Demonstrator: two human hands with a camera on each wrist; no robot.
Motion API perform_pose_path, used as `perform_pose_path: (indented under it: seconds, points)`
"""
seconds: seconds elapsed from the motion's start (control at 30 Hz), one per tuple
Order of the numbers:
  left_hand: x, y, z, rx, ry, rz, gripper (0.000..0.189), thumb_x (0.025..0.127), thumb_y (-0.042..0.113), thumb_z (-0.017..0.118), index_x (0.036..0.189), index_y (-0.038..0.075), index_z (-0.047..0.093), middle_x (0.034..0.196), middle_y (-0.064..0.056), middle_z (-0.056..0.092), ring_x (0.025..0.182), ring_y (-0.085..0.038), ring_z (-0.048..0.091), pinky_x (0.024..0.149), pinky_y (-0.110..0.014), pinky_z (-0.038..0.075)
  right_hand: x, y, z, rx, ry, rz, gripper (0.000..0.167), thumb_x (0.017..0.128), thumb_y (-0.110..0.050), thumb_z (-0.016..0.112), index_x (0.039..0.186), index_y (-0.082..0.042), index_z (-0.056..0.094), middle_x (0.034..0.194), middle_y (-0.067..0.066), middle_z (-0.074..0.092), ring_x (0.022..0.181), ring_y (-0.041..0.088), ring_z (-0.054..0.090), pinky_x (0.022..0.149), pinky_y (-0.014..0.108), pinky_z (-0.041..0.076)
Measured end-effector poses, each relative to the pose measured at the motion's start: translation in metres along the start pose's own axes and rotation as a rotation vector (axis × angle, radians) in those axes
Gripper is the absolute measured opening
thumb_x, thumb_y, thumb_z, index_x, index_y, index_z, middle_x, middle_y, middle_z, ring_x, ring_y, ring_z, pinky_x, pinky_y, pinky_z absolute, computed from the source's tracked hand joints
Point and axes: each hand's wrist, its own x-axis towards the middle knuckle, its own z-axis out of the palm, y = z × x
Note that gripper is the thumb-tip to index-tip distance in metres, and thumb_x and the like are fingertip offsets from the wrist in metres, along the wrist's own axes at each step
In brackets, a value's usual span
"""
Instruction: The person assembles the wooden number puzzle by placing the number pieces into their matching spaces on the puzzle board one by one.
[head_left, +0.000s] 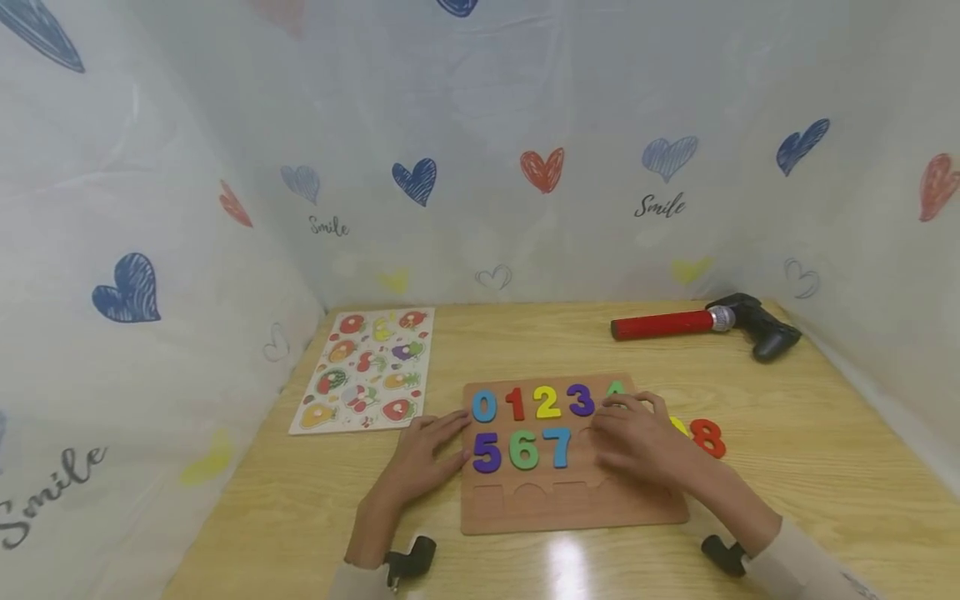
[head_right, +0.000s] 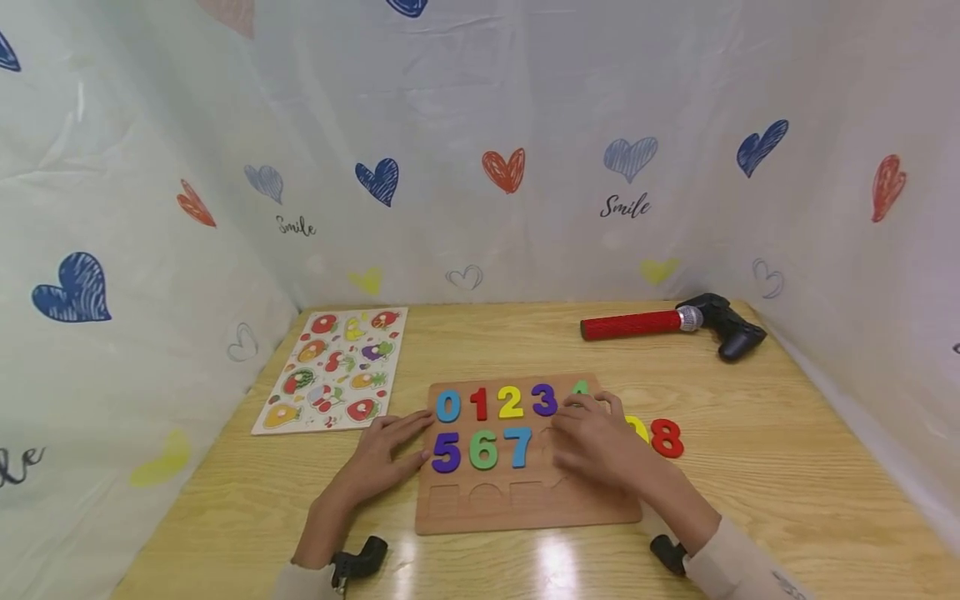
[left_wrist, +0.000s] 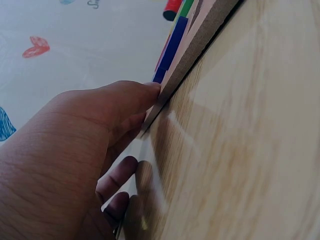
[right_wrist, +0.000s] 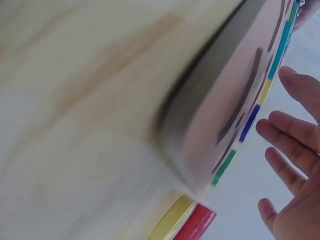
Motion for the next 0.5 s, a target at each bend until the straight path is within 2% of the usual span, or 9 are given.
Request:
perform_pose_path:
  seconds: [0.17,0.5]
  points:
    - [0.0,0.001,-0.001,-0.018,-0.022,-0.03,0.053,0.094,0.041,0.066,0.144,0.024,0.057,0.151,0.01,0.048,0.127,-0.026,0.041,0.101,-0.053,0.033,-0.011,0.008,-0.004,-0.006,0.01,0.009,0.034,0.084,-0.031,0.08,0.112,-0.014,0.073,0.111,-0.002,0.071,0.121,0.03,0.052,0.096,0.06,0.025]
    - [-0.001,0.003,-0.002,-0.03,-0.008,-0.017,0.053,0.093,0.039,0.067,0.142,0.021,0.058,0.15,0.009,0.049,0.127,-0.028,0.041,0.101,-0.055,0.033,-0.03,0.026,-0.01,-0.004,0.046,0.06,0.035,0.082,-0.029,0.082,0.112,-0.013,0.074,0.11,-0.001,0.07,0.118,0.032,0.053,0.094,0.06,0.024]
